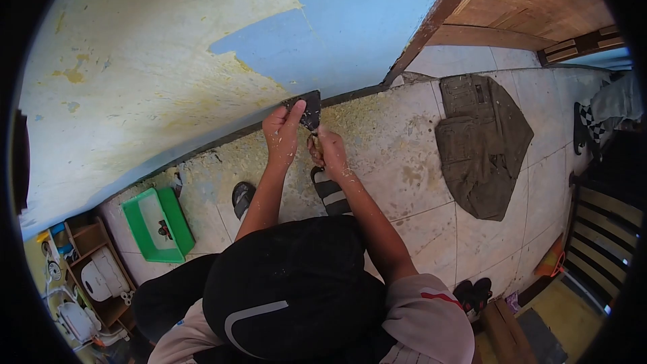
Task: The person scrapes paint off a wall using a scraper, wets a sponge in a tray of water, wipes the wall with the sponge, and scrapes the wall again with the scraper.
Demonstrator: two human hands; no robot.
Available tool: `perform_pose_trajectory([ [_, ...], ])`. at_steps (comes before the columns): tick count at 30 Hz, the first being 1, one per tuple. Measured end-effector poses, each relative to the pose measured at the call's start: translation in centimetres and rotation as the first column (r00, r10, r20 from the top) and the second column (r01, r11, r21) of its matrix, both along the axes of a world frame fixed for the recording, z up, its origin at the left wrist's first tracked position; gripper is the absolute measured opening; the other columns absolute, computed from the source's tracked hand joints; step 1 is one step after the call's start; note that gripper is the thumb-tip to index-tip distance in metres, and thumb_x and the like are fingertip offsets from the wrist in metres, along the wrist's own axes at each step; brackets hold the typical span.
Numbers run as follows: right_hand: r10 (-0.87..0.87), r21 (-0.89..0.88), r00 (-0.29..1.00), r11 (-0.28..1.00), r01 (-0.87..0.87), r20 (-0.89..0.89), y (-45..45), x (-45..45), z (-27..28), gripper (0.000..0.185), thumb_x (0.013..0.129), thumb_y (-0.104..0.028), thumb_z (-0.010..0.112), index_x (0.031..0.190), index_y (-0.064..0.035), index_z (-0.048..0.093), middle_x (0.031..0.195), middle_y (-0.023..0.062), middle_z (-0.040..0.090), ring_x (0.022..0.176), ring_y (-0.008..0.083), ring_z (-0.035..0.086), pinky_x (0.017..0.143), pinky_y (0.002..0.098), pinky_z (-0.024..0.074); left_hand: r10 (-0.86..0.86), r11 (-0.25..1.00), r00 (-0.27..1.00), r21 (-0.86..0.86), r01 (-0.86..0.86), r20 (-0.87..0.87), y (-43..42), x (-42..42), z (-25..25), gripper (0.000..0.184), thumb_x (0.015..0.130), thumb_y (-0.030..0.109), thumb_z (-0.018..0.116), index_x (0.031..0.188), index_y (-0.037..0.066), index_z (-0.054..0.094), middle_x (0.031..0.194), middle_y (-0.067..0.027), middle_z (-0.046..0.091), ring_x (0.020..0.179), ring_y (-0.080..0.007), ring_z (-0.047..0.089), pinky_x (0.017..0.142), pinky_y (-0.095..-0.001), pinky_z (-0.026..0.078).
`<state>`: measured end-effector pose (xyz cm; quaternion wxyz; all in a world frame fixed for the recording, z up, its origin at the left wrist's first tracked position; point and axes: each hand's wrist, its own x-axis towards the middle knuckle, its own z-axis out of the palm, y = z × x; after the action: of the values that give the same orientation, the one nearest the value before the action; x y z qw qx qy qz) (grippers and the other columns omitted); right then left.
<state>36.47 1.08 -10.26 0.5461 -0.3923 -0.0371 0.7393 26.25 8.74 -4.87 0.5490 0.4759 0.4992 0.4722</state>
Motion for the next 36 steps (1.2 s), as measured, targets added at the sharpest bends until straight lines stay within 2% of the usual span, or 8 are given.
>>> perform_pose_trajectory([
  [2,0.019,0.16,0.935,0.984,-0.081,0.354,0.2,0.0,-0.8,0.049,0.103,-0.043,0.051,0.072,-0.0053,0.055,0.059,-0.0013,0.048,0.047,0.007,0.04,0.045,0.0243,0.0296,-0.026,1.0,1.0,-0.007,0.026,-0.007,0.1,0.0,-0.2,0.024,0.093,0.019,0.072,0.078,0.002,0.069,0.068,0.0093,0.054,0.061,0.0,0.037,0.051,-0.0212,0.028],
  [5,-0.072,0.195,0.85,0.98,-0.037,0.522,0.7,-0.4,-1.2,0.052,0.103,-0.041,0.051,0.065,-0.0064,0.052,0.058,-0.0013,0.048,0.049,0.007,0.04,0.047,0.0259,0.0309,0.017,0.999,0.997,-0.032,-0.015,0.073,0.0,0.4,0.6,0.025,0.094,0.019,0.071,0.076,0.002,0.068,0.069,0.009,0.054,0.062,0.0001,0.037,0.052,-0.0209,0.029],
  [15,-0.024,0.19,0.891,0.979,-0.071,0.453,1.1,-0.7,-2.3,0.057,0.103,-0.041,0.051,0.057,-0.0076,0.048,0.055,-0.0024,0.044,0.051,0.008,0.039,0.049,0.0276,0.0309,0.045,0.998,0.999,-0.032,-0.046,-0.02,-0.3,-0.1,0.5,0.023,0.093,0.018,0.071,0.078,0.0,0.069,0.07,0.0075,0.057,0.064,-0.0003,0.04,0.054,-0.0206,0.031],
  [18,-0.069,0.219,0.843,0.974,-0.058,0.533,1.0,-0.8,-2.6,0.057,0.104,-0.042,0.049,0.057,-0.0087,0.044,0.052,-0.0026,0.042,0.045,0.0075,0.035,0.043,0.0274,0.025,0.044,0.998,0.999,-0.036,-0.044,-0.012,-0.7,-0.1,-0.1,0.021,0.094,0.017,0.071,0.082,-0.001,0.07,0.072,0.0057,0.06,0.066,-0.0008,0.043,0.057,-0.0204,0.035],
  [23,-0.151,0.236,0.73,0.972,-0.015,0.667,0.8,-0.4,-2.1,0.056,0.103,-0.038,0.054,0.057,-0.006,0.048,0.054,-0.0017,0.046,0.049,0.0066,0.039,0.046,0.027,0.0289,0.083,0.996,0.995,-0.036,-0.081,0.049,-1.0,0.6,-0.3,0.02,0.094,0.016,0.07,0.084,-0.001,0.071,0.075,0.0044,0.063,0.068,-0.001,0.046,0.059,-0.02,0.037],
  [32,-0.098,0.203,0.784,0.978,-0.036,0.613,1.1,-0.7,-2.0,0.052,0.101,-0.035,0.057,0.061,-0.0023,0.054,0.057,-0.0024,0.048,0.053,0.0065,0.042,0.048,0.0279,0.0336,0.094,0.994,0.992,-0.058,-0.089,0.082,-0.7,0.3,0.2,0.017,0.094,0.015,0.07,0.088,-0.001,0.072,0.079,0.0032,0.066,0.07,-0.0014,0.051,0.061,-0.0197,0.04],
  [34,-0.102,0.206,0.779,0.978,-0.036,0.619,1.3,-0.7,-2.1,0.052,0.101,-0.036,0.057,0.061,-0.0028,0.054,0.056,-0.0025,0.048,0.053,0.0065,0.042,0.048,0.0278,0.0333,0.06,0.997,0.997,-0.058,-0.057,0.047,-0.5,0.0,0.2,0.019,0.095,0.017,0.069,0.092,-0.001,0.072,0.083,0.0013,0.068,0.074,-0.0036,0.055,0.069,-0.0206,0.045],
  [36,-0.103,0.208,0.773,0.977,-0.039,0.626,1.5,-0.7,-2.2,0.053,0.101,-0.036,0.057,0.06,-0.0032,0.053,0.056,-0.0025,0.048,0.052,0.0065,0.042,0.048,0.0276,0.0331,0.068,0.997,0.996,-0.042,-0.065,0.057,-0.5,0.0,0.1,0.018,0.094,0.017,0.07,0.089,-0.001,0.072,0.08,0.0028,0.066,0.071,-0.0024,0.051,0.064,-0.0199,0.041],
])
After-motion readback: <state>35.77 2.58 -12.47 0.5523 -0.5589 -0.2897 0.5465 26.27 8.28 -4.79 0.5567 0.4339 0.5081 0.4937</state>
